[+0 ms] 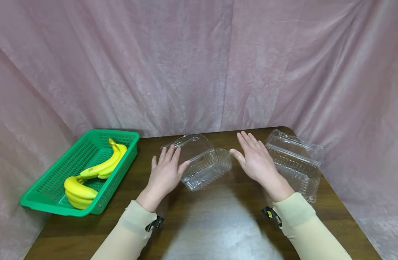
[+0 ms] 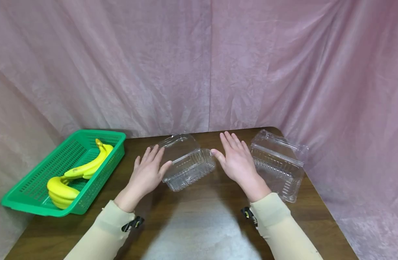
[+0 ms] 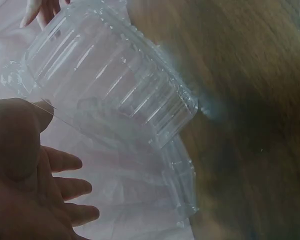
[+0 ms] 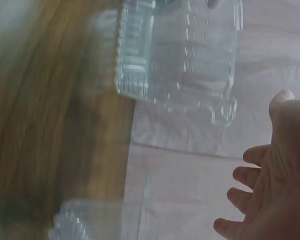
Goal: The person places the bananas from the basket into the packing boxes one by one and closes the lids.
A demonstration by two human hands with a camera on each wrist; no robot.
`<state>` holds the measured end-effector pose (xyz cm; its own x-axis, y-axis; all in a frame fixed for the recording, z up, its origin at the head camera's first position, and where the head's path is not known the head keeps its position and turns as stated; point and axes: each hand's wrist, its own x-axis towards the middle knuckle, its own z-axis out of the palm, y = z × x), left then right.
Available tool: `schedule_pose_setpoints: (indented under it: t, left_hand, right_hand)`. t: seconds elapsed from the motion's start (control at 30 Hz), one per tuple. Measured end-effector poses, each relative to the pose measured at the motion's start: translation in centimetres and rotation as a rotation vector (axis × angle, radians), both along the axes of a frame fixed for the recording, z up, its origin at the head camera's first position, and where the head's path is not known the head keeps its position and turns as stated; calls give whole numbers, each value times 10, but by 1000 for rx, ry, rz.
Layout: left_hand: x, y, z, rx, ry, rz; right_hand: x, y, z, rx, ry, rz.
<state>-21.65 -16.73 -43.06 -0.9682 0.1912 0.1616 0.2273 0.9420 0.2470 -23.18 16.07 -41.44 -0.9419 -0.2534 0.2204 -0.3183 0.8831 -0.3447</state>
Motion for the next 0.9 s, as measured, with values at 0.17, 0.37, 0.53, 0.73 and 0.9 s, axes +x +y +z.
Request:
schedule_pose_setpoints:
  t: [0.17,0.37,0.53,0.73,0.9]
  left_hand:
    - [2,1,-4,5,-27,-15]
    - [5,-1,-11,19,-52,-13]
    - [5,-1,-13,26,-50,-17]
    - [6,1,-15,26,-49,-16]
    - [7,3,-20,26,-53,-19]
  right_hand:
    - [2,-11,-3,-2,-11,37]
    - [7,-14,-5,35,-45,75]
    - [10,-12,-8,56,-66,82]
    - [13,-9,-11,80,-59,93]
    - [16,-7,-16,98,-26,101]
